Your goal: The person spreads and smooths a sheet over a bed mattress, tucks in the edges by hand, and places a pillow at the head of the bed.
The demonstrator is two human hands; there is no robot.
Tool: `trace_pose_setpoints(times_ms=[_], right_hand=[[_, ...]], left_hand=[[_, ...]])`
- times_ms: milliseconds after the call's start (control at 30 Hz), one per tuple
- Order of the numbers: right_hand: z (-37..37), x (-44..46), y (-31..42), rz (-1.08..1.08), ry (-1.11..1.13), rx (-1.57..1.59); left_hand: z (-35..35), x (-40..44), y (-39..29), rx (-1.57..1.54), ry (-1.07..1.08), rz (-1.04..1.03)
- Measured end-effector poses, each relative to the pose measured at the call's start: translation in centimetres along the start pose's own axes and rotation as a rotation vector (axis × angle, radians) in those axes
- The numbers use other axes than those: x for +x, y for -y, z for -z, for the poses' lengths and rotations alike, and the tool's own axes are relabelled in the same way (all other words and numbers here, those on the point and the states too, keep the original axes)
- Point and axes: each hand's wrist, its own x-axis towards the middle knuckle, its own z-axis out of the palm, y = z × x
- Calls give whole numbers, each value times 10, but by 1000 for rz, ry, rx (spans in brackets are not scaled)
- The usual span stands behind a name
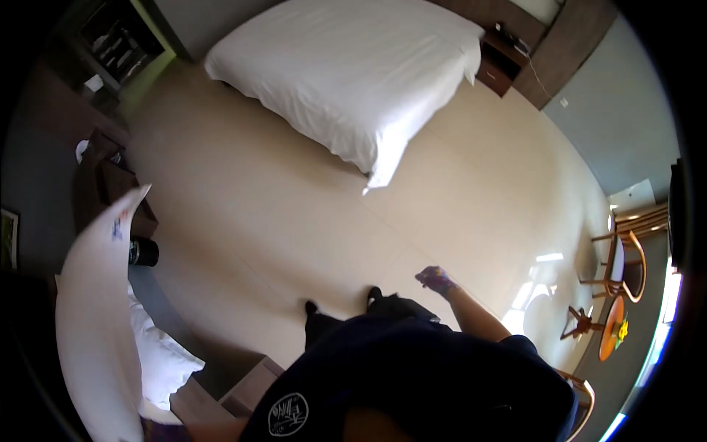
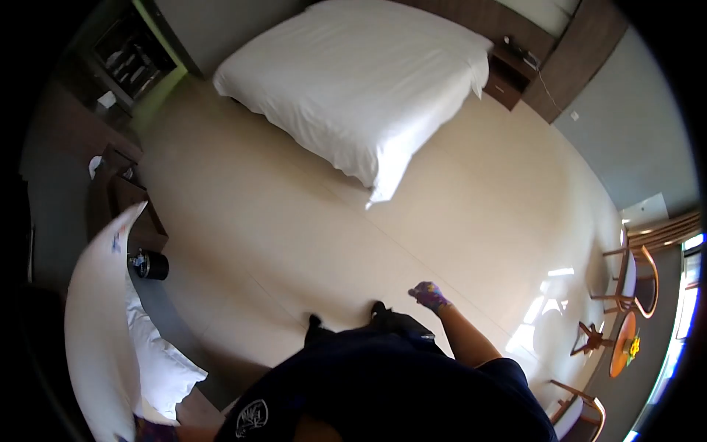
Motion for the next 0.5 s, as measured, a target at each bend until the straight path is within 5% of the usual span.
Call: trace_pose_setpoints(times_ms=[33, 100, 133, 167, 233, 267, 367, 500], right_hand=[[15, -9, -3, -3, 16, 68], [54, -20, -12, 11, -3, 298], [82, -18, -11, 30, -44, 464], [108, -4, -22, 132, -72, 610], [159, 21, -50, 202, -155, 767], [188, 31, -59, 164, -211, 778], [278, 40, -87, 32, -425, 717], [333, 44, -233, -215, -728, 840]], left_hand=[[-32, -11, -33, 9, 32, 3], [-115, -63, -122, -299, 108, 507], [-132, -78, -118, -9, 192, 92], [-154, -95, -129, -236, 212, 395], [-201, -138, -179, 23, 297, 113], [-226, -166, -214, 514, 322, -467], [-290, -229, -246, 370, 375, -530], [-380, -339, -300, 463, 550, -513]])
